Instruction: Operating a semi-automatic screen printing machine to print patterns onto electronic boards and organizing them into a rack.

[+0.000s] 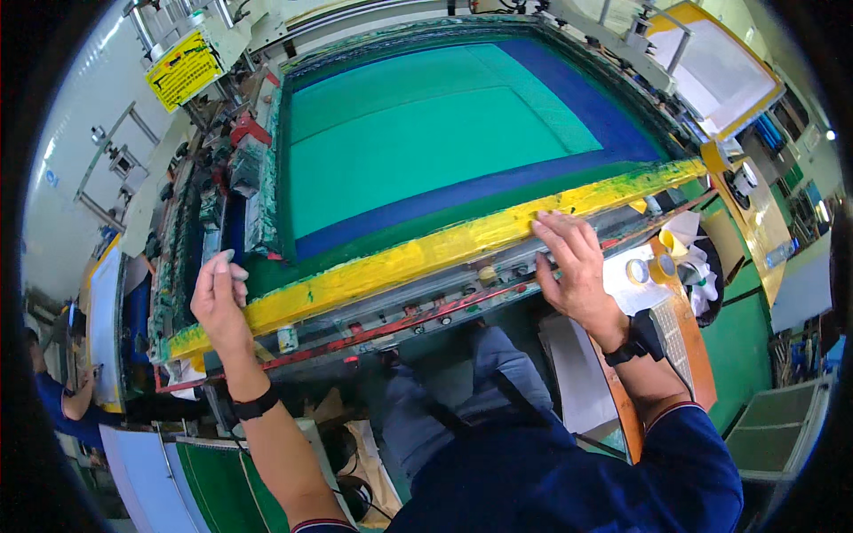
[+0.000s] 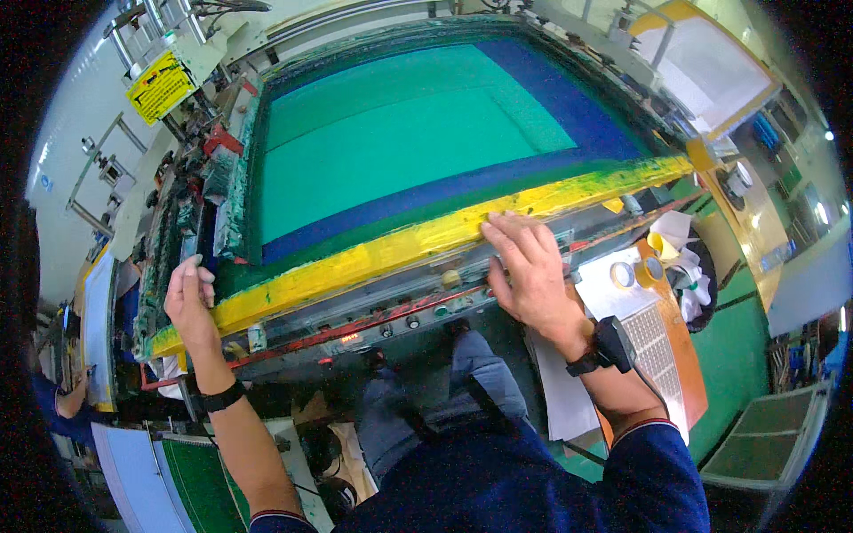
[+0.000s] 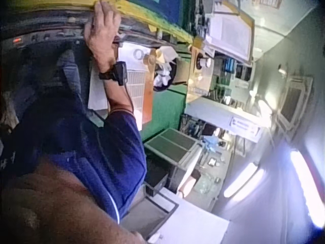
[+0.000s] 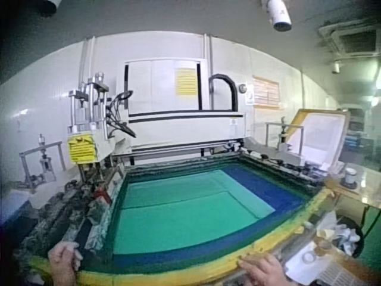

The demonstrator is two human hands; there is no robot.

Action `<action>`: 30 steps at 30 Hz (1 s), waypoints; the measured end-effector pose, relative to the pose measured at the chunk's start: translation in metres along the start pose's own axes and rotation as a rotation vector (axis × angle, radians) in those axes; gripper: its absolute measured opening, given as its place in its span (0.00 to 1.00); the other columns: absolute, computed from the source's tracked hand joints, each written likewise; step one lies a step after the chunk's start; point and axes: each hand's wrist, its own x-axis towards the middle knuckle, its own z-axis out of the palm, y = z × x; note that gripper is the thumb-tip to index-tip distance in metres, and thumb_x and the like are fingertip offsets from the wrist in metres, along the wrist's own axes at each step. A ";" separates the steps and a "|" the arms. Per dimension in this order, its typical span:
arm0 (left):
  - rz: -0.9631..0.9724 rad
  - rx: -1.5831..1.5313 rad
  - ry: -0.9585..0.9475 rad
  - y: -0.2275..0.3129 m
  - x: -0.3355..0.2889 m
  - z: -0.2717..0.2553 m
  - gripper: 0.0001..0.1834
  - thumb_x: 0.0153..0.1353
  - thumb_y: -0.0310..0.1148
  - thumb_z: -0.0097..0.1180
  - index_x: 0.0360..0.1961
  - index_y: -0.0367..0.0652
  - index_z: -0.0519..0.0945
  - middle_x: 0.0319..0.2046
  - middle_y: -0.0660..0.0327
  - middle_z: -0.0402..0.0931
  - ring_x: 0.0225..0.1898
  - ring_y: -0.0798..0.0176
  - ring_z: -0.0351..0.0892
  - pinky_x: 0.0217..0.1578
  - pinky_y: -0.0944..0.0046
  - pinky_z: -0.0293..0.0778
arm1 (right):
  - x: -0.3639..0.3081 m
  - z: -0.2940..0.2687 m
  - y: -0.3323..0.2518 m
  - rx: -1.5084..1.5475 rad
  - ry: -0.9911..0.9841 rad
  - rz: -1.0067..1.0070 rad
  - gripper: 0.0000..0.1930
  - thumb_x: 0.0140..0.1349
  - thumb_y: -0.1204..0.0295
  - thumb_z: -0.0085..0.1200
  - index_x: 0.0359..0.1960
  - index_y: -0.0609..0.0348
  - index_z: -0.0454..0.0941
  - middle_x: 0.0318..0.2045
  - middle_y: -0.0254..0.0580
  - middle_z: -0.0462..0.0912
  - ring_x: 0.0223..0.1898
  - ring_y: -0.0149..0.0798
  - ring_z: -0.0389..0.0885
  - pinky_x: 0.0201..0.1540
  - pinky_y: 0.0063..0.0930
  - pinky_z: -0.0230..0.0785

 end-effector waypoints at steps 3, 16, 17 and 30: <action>0.010 0.019 0.015 -0.007 0.003 -0.001 0.11 0.68 0.34 0.50 0.44 0.40 0.80 0.27 0.68 0.75 0.22 0.78 0.63 0.22 0.77 0.57 | 0.001 0.001 -0.002 0.014 0.023 -0.005 0.27 0.45 0.82 0.57 0.52 0.62 0.74 0.52 0.49 0.76 0.53 0.53 0.74 0.57 0.44 0.66; -0.003 0.007 -0.006 0.005 -0.004 0.008 0.11 0.68 0.31 0.51 0.44 0.37 0.80 0.27 0.66 0.76 0.23 0.78 0.66 0.22 0.77 0.60 | -0.002 -0.010 -0.002 -0.006 0.020 -0.010 0.27 0.45 0.84 0.56 0.52 0.63 0.73 0.52 0.50 0.75 0.53 0.55 0.74 0.56 0.46 0.66; -0.008 0.010 -0.014 0.006 -0.005 0.008 0.11 0.68 0.32 0.51 0.43 0.37 0.80 0.27 0.66 0.76 0.23 0.78 0.66 0.22 0.77 0.61 | -0.002 -0.010 -0.002 0.000 0.019 -0.013 0.27 0.45 0.84 0.56 0.52 0.63 0.73 0.52 0.50 0.75 0.53 0.55 0.74 0.56 0.46 0.66; -0.004 -0.007 -0.005 0.009 -0.006 0.008 0.10 0.68 0.31 0.50 0.43 0.37 0.80 0.26 0.66 0.76 0.23 0.78 0.66 0.23 0.77 0.61 | -0.003 -0.008 -0.003 0.008 0.014 0.006 0.26 0.46 0.84 0.55 0.52 0.63 0.74 0.52 0.50 0.76 0.54 0.55 0.73 0.58 0.46 0.65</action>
